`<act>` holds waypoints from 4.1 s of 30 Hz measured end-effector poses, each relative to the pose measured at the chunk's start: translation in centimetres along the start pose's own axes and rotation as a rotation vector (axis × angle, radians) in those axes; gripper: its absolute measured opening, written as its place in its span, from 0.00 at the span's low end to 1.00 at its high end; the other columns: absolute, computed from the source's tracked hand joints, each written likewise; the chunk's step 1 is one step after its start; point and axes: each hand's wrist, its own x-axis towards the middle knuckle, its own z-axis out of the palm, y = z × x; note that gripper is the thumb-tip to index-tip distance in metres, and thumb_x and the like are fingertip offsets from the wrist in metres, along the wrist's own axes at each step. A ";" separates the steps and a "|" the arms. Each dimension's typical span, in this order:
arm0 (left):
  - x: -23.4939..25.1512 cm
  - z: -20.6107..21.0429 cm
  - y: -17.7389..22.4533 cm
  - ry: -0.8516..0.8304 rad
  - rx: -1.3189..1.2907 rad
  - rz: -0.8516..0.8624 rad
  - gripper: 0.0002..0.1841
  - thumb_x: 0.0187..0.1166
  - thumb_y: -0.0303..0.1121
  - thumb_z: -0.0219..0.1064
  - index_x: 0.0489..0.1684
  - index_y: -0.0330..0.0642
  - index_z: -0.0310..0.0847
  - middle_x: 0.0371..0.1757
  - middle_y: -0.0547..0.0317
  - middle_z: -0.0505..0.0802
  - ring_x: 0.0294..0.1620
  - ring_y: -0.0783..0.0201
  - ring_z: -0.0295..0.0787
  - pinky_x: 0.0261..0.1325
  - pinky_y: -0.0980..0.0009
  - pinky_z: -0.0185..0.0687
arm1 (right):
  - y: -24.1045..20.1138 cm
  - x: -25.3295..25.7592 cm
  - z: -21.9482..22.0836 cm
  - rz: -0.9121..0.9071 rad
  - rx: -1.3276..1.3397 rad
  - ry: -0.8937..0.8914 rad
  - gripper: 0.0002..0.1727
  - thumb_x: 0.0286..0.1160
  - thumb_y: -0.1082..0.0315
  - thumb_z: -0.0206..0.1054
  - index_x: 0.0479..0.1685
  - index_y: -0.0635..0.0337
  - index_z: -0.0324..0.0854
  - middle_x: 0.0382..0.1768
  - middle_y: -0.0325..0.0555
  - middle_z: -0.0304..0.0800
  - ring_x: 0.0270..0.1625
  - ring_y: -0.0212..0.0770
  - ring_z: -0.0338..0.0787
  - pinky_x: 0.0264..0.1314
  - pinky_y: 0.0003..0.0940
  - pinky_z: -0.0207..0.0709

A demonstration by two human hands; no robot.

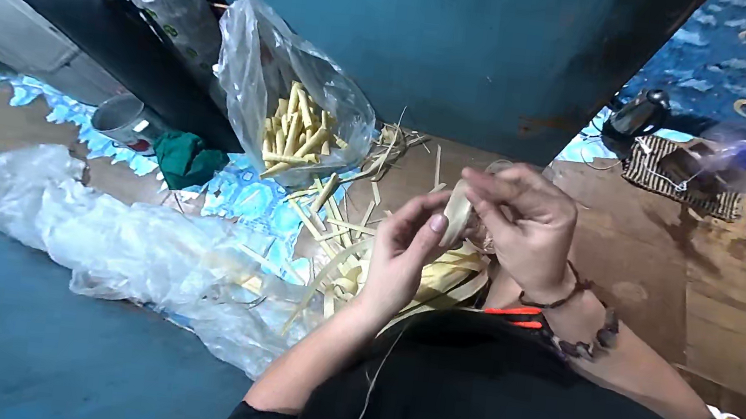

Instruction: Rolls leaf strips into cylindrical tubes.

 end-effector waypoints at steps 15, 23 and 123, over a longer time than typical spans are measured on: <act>0.3 -0.3 -1.7 0.038 0.453 0.256 0.04 0.80 0.25 0.67 0.40 0.31 0.84 0.29 0.58 0.91 0.26 0.71 0.88 0.32 0.72 0.89 | 0.5 -1.9 -1.0 0.069 -0.170 -0.115 0.07 0.76 0.72 0.71 0.39 0.67 0.92 0.35 0.42 0.94 0.37 0.23 0.89 0.43 0.17 0.84; 0.6 -0.5 -1.9 0.062 0.031 -0.126 0.08 0.85 0.32 0.64 0.31 0.48 0.81 0.23 0.70 0.86 0.22 0.76 0.83 0.30 0.76 0.85 | 0.2 -2.9 -0.7 0.107 0.087 -0.060 0.11 0.58 0.85 0.76 0.40 0.66 0.92 0.41 0.42 0.92 0.43 0.29 0.92 0.46 0.23 0.90; 1.1 -1.0 -1.1 -0.306 0.526 0.081 0.07 0.72 0.27 0.78 0.38 0.33 0.87 0.39 0.57 0.93 0.40 0.72 0.91 0.48 0.73 0.91 | -0.7 -5.6 -3.5 0.742 0.294 -0.234 0.15 0.90 0.67 0.53 0.64 0.56 0.82 0.36 0.36 0.91 0.32 0.24 0.89 0.35 0.18 0.86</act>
